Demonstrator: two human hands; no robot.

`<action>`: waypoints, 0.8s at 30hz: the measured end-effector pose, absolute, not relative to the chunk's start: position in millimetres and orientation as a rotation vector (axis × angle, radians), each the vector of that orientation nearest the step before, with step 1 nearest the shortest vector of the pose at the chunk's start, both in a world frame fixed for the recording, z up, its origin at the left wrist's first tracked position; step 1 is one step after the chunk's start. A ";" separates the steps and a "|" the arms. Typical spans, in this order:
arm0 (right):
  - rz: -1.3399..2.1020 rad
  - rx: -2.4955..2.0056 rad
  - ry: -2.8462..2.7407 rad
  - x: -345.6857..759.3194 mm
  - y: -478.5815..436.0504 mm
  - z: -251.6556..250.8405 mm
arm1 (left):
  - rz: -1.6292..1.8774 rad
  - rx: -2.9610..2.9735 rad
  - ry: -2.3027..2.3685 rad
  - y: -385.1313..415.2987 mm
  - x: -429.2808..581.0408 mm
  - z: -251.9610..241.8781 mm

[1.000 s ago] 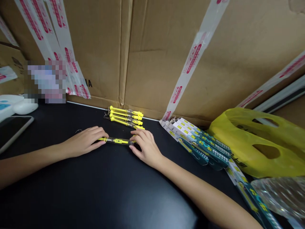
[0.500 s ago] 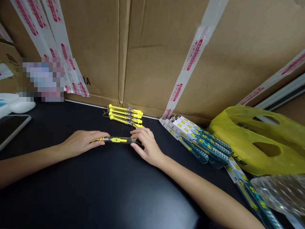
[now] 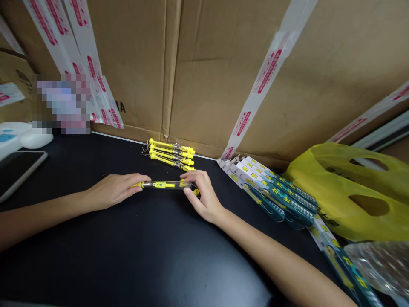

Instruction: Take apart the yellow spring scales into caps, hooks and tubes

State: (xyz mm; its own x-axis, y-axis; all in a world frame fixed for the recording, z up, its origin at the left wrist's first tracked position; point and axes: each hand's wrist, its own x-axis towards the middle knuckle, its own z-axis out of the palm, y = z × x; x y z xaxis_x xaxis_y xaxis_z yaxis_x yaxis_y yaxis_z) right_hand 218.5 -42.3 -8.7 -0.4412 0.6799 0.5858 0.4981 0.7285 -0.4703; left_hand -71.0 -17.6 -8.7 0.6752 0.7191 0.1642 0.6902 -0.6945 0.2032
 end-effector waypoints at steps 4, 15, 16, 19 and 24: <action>0.318 -0.875 -2.122 218.1 -43.0 -8.4 | 0.347 2.719 1.169 -20.6 -70.3 -4.8; 0.269 -0.849 -2.173 217.6 -44.8 -8.3 | 0.300 2.713 1.167 -26.2 -68.2 1.7; 0.253 -0.840 -2.194 217.2 -45.2 -8.3 | 0.294 2.715 1.174 -26.2 -67.9 1.3; 0.233 -0.818 -2.232 216.6 -46.1 -8.3 | 0.310 2.709 1.152 -25.7 -68.5 0.2; 0.266 -0.786 -2.199 219.4 -45.2 -9.1 | 0.307 2.704 1.025 -23.9 -72.5 0.1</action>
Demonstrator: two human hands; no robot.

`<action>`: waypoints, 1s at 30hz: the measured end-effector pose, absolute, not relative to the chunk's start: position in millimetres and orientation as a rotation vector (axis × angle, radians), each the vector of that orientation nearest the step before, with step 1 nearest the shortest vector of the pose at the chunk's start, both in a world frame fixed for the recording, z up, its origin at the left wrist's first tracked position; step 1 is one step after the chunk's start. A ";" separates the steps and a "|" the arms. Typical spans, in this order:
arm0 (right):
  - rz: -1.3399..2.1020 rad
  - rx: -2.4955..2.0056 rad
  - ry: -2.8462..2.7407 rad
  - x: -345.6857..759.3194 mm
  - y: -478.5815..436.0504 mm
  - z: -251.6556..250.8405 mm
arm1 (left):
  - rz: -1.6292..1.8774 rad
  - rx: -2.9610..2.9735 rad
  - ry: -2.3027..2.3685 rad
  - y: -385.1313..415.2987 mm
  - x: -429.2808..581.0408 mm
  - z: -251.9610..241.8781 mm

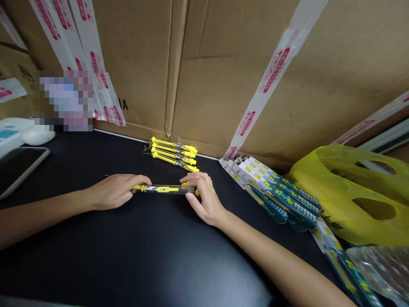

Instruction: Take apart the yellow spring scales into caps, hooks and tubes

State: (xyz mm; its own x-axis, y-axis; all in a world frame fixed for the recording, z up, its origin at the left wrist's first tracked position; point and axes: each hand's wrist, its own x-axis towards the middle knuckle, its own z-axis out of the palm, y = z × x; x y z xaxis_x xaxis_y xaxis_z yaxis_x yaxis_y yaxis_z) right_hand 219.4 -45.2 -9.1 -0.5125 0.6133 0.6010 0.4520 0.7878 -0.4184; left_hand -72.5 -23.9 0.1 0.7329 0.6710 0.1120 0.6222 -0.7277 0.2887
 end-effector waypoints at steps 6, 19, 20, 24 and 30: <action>0.463 -0.781 -1.986 220.8 -43.7 -12.4 | 0.364 2.666 1.055 -22.8 -72.0 -1.8; 0.726 -0.743 -1.395 229.7 -36.4 35.3 | 0.522 2.650 0.976 -20.6 -74.2 -5.6; 0.710 -0.734 -1.369 232.4 -35.3 41.3 | 0.523 2.659 0.968 -20.4 -74.6 -6.0; 0.455 -0.870 -1.422 248.6 -26.3 51.6 | 0.566 2.698 0.950 -19.4 -75.2 -7.1; -0.121 -1.641 -2.008 271.0 -3.5 22.5 | 0.669 2.754 0.905 -19.3 -73.6 -5.4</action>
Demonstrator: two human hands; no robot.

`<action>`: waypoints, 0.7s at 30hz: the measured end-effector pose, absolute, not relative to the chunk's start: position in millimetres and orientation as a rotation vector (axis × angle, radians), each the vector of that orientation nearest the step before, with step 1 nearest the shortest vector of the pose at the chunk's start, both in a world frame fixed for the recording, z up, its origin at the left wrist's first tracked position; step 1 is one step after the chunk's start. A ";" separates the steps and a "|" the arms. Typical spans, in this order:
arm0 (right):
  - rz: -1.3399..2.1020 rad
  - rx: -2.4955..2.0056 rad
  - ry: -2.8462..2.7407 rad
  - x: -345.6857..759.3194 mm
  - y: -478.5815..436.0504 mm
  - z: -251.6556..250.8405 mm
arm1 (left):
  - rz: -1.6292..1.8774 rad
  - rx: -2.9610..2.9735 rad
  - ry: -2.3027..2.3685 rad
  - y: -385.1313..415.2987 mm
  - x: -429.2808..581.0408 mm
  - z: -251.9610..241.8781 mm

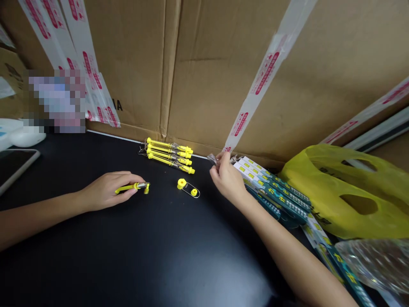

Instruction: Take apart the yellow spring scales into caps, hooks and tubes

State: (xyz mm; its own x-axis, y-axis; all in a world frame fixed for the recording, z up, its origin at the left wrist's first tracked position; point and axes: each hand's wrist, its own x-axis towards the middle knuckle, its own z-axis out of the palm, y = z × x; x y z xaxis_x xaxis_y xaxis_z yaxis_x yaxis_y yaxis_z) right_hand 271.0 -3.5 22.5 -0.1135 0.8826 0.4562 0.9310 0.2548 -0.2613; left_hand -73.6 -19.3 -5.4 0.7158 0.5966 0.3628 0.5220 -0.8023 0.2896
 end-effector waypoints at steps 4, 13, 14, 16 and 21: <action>-0.439 -1.775 -2.265 278.4 7.5 1.6 | 0.729 2.753 0.883 -20.9 -72.6 -3.8; -0.601 -1.636 -2.414 285.6 17.0 -9.7 | 0.729 2.740 0.890 -21.4 -70.6 -4.9; -0.628 -1.617 -2.429 286.1 17.1 -9.2 | 0.728 2.744 0.889 -21.3 -70.2 -5.0; -0.719 -1.579 -2.461 287.4 17.0 -7.7 | 0.734 2.753 0.883 -21.4 -69.5 -4.8; -0.965 -1.569 -2.474 290.7 15.5 -3.6 | 0.721 2.767 0.854 -22.6 -67.9 -3.8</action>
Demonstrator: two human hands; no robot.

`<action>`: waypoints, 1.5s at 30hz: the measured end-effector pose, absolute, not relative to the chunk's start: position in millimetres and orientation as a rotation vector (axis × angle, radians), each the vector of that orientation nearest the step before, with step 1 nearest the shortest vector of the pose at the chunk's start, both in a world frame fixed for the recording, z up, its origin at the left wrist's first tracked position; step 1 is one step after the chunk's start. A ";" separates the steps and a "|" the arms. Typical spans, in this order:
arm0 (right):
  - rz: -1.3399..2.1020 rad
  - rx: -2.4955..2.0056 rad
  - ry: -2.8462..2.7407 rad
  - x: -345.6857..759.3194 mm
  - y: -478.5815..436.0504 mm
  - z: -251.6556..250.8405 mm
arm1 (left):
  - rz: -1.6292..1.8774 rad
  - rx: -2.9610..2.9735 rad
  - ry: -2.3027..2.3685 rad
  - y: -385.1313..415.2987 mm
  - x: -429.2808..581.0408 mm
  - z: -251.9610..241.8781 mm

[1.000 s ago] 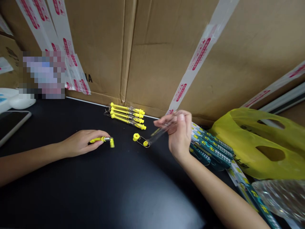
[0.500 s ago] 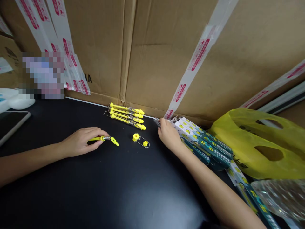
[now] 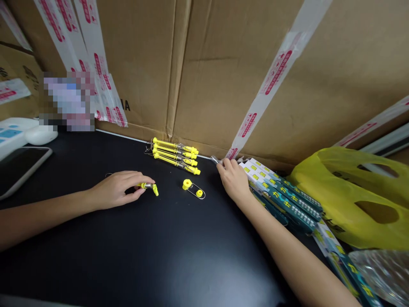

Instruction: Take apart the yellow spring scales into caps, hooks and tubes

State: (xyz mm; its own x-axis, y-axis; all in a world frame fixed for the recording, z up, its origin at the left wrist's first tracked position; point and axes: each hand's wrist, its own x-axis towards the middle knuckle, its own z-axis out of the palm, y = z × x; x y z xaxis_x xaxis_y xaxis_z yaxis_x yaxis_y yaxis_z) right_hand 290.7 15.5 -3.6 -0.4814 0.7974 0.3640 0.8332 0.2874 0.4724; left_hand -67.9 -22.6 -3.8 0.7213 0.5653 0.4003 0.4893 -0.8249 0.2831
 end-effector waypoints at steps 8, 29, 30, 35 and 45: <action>-0.651 -1.469 -2.310 260.9 -2.8 8.8 | 0.769 2.736 0.858 -34.5 -56.4 6.3; 0.827 -1.019 -2.101 189.9 -83.5 -12.5 | 0.421 1.654 0.728 -42.2 -16.2 -1.4; 0.853 -1.017 -2.090 189.8 -83.5 -11.6 | 0.430 1.642 0.722 -41.1 -15.9 -2.3; 0.897 -1.035 -2.059 188.5 -82.2 -11.9 | 0.475 1.635 0.696 -43.6 -14.3 -3.9; 0.910 -1.065 -2.056 190.4 -80.0 -9.2 | 0.663 2.102 0.845 -54.0 -15.1 -2.0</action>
State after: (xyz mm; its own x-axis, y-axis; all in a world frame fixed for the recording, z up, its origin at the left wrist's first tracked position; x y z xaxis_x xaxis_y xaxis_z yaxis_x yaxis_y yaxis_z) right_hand 190.4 -80.0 -9.2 -0.4654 0.8569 0.2217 0.4123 0.4315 -0.8024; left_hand -15.1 -54.0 -2.0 0.6458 0.7429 0.1760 0.3472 -0.4911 0.7989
